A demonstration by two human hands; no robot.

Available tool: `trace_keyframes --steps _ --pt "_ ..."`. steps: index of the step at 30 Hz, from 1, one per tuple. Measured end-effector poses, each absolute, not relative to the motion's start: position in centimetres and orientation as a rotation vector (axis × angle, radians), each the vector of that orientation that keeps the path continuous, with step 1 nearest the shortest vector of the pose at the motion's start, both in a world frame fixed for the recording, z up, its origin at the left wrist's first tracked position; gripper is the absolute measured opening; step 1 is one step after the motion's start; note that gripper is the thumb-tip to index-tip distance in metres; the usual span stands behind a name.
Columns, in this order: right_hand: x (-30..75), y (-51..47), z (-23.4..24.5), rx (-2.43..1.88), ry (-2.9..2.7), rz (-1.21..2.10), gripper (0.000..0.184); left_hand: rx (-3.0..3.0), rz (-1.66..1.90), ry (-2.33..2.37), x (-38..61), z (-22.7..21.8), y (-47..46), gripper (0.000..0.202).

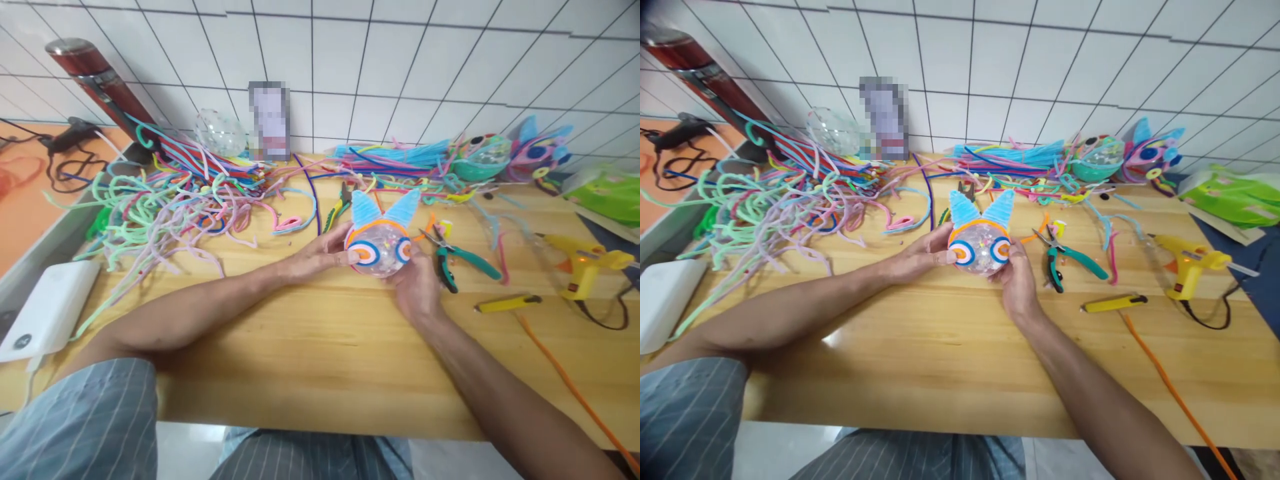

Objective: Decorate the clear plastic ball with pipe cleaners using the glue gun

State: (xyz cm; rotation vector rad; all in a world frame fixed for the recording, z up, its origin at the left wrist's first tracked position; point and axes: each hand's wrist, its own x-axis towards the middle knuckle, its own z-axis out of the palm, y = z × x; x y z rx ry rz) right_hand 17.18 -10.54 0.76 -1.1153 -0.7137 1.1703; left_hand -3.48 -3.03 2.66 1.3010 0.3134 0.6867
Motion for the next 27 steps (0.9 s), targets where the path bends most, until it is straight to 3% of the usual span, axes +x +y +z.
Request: trace_keyframes --steps 27 --pt "16.87 -11.00 0.31 -1.080 -0.797 1.161 0.045 1.295 0.693 0.368 -3.17 2.39 -3.20 0.089"
